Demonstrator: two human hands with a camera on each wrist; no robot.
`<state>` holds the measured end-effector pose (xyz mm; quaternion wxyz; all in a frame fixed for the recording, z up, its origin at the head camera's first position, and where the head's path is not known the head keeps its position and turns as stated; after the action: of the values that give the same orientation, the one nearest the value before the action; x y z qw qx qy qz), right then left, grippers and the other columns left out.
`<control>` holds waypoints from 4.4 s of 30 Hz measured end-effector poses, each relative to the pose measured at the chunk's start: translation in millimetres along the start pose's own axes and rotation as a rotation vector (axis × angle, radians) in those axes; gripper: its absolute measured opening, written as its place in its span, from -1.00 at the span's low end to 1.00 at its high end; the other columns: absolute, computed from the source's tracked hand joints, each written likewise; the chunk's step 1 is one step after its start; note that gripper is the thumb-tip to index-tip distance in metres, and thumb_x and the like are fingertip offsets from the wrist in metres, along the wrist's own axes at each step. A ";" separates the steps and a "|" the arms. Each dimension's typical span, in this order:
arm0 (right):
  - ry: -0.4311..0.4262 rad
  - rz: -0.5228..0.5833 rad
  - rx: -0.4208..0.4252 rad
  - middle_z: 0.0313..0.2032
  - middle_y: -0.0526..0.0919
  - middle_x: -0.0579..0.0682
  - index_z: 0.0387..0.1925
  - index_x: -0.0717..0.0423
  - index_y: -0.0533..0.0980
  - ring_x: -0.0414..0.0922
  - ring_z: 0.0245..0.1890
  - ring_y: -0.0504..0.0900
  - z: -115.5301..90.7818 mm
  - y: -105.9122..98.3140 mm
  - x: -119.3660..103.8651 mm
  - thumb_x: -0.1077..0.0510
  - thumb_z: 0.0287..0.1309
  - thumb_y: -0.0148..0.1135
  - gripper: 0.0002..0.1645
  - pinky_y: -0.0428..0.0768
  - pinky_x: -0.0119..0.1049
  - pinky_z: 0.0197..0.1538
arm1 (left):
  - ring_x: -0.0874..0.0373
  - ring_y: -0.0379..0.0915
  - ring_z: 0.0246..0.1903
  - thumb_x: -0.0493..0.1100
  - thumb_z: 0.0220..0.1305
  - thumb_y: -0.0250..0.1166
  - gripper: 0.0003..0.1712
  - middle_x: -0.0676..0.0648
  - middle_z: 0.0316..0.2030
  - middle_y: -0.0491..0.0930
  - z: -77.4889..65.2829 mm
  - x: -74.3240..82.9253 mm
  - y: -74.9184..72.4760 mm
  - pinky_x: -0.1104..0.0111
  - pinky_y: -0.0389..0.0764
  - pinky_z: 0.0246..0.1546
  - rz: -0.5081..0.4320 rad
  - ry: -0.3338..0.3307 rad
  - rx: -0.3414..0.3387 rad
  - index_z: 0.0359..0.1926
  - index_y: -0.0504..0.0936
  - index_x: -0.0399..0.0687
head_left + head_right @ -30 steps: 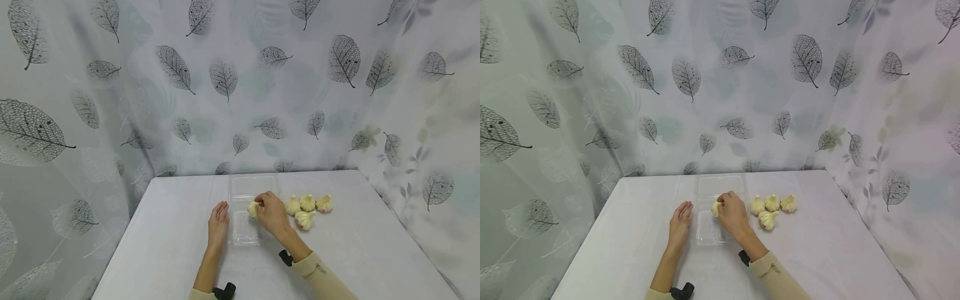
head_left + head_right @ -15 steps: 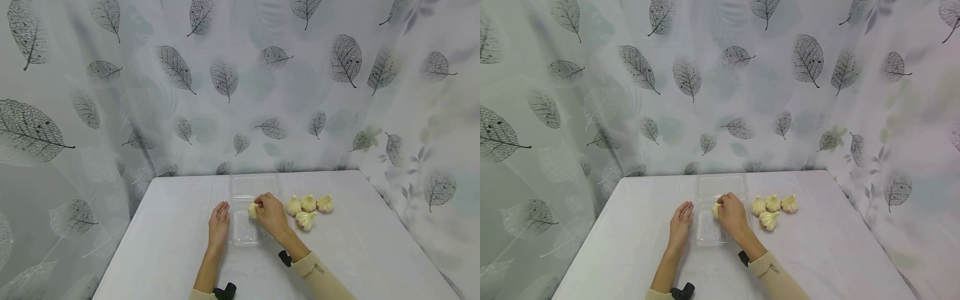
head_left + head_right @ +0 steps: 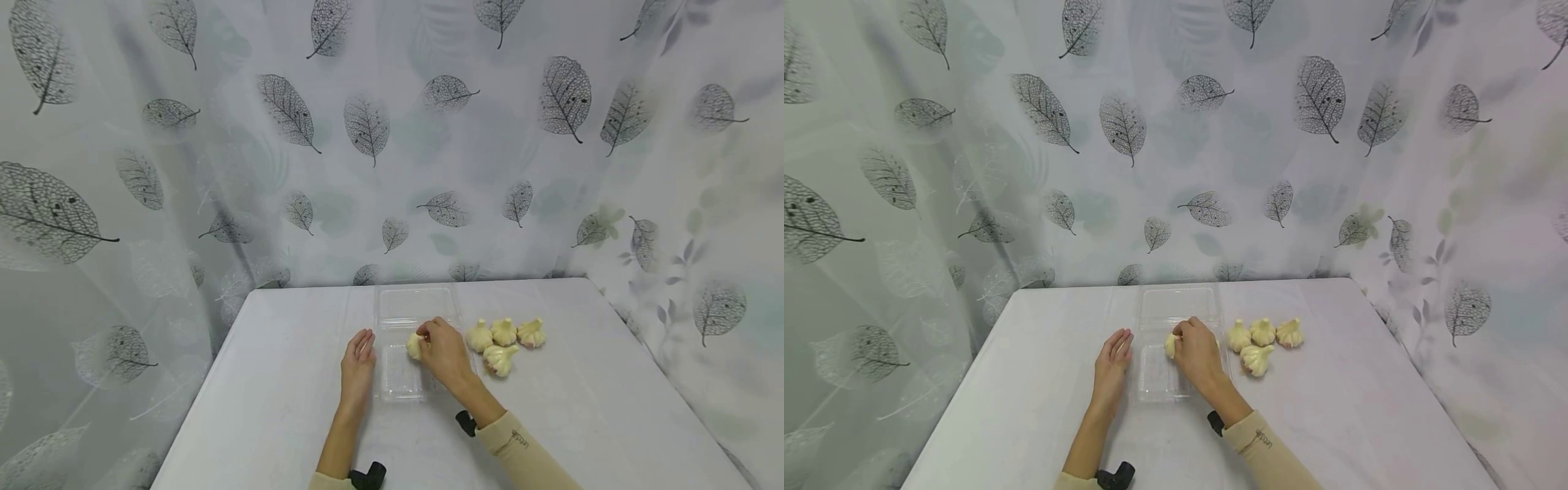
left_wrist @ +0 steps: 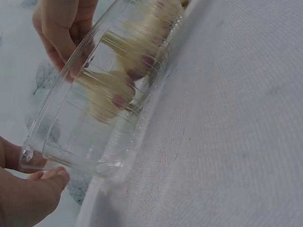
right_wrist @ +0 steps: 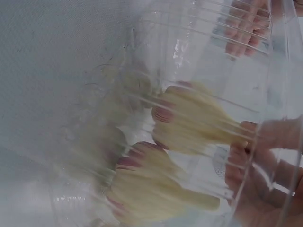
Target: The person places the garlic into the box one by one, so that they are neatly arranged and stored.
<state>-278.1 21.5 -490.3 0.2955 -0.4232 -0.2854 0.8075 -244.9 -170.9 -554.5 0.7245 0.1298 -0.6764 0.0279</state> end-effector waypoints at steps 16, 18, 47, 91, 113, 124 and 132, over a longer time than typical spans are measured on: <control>0.022 -0.013 -0.008 -0.34 0.64 0.00 -0.31 0.21 0.70 -0.10 -0.36 0.65 0.1 -0.6 2.3 0.38 0.09 0.45 -0.89 0.69 -0.22 -0.29 | -0.14 0.19 0.52 -0.47 0.52 0.05 -0.38 -0.30 0.51 0.28 0.9 1.3 0.4 0.11 0.28 0.51 0.022 -0.005 0.021 0.54 0.20 -0.33; 0.032 -0.009 -0.013 -0.34 0.64 0.01 -0.31 0.21 0.71 -0.09 -0.35 0.65 0.3 -0.8 2.4 0.38 0.10 0.45 -0.90 0.70 -0.22 -0.28 | -0.15 0.19 0.52 -0.47 0.51 0.05 -0.37 -0.31 0.51 0.28 1.0 1.1 0.6 0.11 0.29 0.51 0.026 -0.002 0.020 0.53 0.20 -0.33; 0.018 -0.017 0.056 -0.25 0.69 0.06 -0.24 0.18 0.73 -0.01 -0.24 0.67 -5.1 -15.0 9.2 0.38 0.01 0.51 -0.77 0.71 -0.13 -0.18 | -0.20 0.18 0.52 -0.49 0.50 0.04 -0.38 -0.37 0.50 0.27 -0.3 2.5 2.1 0.07 0.29 0.51 0.006 0.001 0.015 0.52 0.19 -0.38; 0.175 0.041 0.259 -0.23 0.74 0.11 -0.23 0.20 0.75 0.07 -0.28 0.72 -30.6 -89.3 56.8 0.34 0.03 0.53 -0.79 0.73 -0.02 -0.25 | -0.13 0.21 0.52 -0.46 0.53 0.05 -0.39 -0.30 0.50 0.29 0.0 -0.7 3.5 0.12 0.29 0.52 -0.003 -0.026 0.029 0.53 0.22 -0.32; 0.303 0.024 0.272 -0.17 0.73 0.20 -0.20 0.25 0.74 0.17 -0.19 0.71 -54.9 -106.7 90.9 0.27 0.12 0.50 -0.81 0.65 0.10 -0.17 | -0.09 0.18 0.53 -0.41 0.56 0.05 -0.39 -0.25 0.52 0.28 -1.3 -0.3 3.8 0.21 0.31 0.50 0.033 -0.022 0.013 0.55 0.19 -0.28; 0.376 -0.007 0.213 -0.11 0.69 0.29 -0.14 0.28 0.73 0.22 -0.09 0.65 -63.1 -108.8 104.3 0.24 0.15 0.46 -0.76 0.62 0.18 -0.09 | -0.15 0.19 0.52 -0.40 0.56 0.07 -0.39 -0.32 0.51 0.27 -0.8 -1.0 3.1 0.14 0.29 0.51 0.030 -0.016 0.016 0.54 0.19 -0.33; 0.431 -0.028 0.145 -0.13 0.69 0.25 -0.04 0.26 0.72 0.17 -0.13 0.67 -67.8 -107.2 111.4 0.20 0.23 0.38 -0.71 0.64 0.09 -0.19 | -0.12 0.20 0.52 -0.42 0.55 0.05 -0.39 -0.29 0.51 0.28 -1.8 -1.2 3.0 0.19 0.30 0.50 0.025 -0.022 0.019 0.54 0.21 -0.29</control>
<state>-247.1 186.8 -503.9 0.3904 -0.5596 -0.1627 0.7128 -244.0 -167.4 -555.3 0.7153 0.1284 -0.6856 0.0420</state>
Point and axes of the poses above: each hand's wrist, its own z-axis towards the middle knuckle, its own y-axis out of the palm, x = y × z, the point moved 4 cm from there along z, towards the middle knuckle
